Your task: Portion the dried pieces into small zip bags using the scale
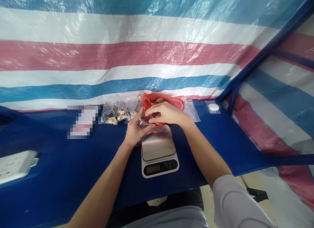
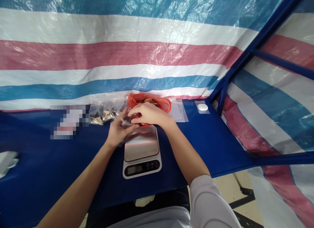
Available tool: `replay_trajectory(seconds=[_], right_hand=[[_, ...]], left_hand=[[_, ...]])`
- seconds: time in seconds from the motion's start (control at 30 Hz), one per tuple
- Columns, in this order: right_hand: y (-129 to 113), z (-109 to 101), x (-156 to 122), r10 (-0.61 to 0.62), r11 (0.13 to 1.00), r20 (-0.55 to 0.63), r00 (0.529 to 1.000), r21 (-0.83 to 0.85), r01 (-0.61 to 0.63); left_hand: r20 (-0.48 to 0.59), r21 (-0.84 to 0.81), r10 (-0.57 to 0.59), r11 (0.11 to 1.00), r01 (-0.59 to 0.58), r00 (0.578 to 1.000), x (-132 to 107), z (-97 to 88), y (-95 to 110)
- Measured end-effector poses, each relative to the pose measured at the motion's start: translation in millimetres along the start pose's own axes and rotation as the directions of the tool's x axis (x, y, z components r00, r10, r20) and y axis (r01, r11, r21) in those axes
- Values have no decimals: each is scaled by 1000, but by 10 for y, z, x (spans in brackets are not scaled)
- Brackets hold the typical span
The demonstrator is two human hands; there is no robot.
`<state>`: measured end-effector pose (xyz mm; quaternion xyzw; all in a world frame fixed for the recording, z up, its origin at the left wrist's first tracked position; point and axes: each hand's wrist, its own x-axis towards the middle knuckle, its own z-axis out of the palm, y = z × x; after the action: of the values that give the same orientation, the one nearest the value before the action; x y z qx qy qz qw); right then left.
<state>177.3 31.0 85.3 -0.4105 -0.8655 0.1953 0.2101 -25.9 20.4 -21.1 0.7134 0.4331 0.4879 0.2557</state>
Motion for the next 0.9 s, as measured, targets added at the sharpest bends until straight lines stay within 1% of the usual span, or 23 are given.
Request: replay_trajectory(seconds=[0.07, 0.1, 0.17, 0.23, 0.33, 0.43, 0.57, 0.63, 0.73, 0.9], right_hand=[[120, -68, -34, -66, 995, -9, 998, 71, 66], [185, -108, -58, -46, 995, -39, 998, 83, 49], [310, -193, -115, 28, 997, -60, 998, 78, -23], [412, -261, -168, 125, 992, -65, 990, 26, -123], [514, -289, -203, 218, 973, -62, 974, -62, -222], [568, -225, -178, 249, 959, -15, 968, -133, -249], [615, -81, -106, 272, 937, 71, 960, -249, -247], [642, -17, -80, 286, 934, 104, 953, -252, -253], [683, 50, -66, 289, 942, 132, 948, -214, -257], [710, 101, -77, 299, 945, 159, 941, -188, -269]], left_hand=[[-7, -23, 2, 1000, -2, 1000, 2, 6, -16], [-11, -35, 7, 999, -7, 1000, 2, 9, -21], [-19, -55, 11, 998, -12, 1000, 1, 11, -16], [-34, -61, -2, 998, 0, 999, -2, 7, 12], [-46, -62, -30, 998, 27, 999, -5, -3, 71], [-45, -75, -33, 997, 29, 998, -2, -10, 105], [-36, -89, -33, 996, 30, 999, -2, -8, 80], [-30, -98, -39, 995, 36, 999, -6, -6, 59], [-26, -98, -42, 994, 39, 999, -10, -7, 46], [-33, -96, -31, 995, 27, 999, -1, -3, 56]])
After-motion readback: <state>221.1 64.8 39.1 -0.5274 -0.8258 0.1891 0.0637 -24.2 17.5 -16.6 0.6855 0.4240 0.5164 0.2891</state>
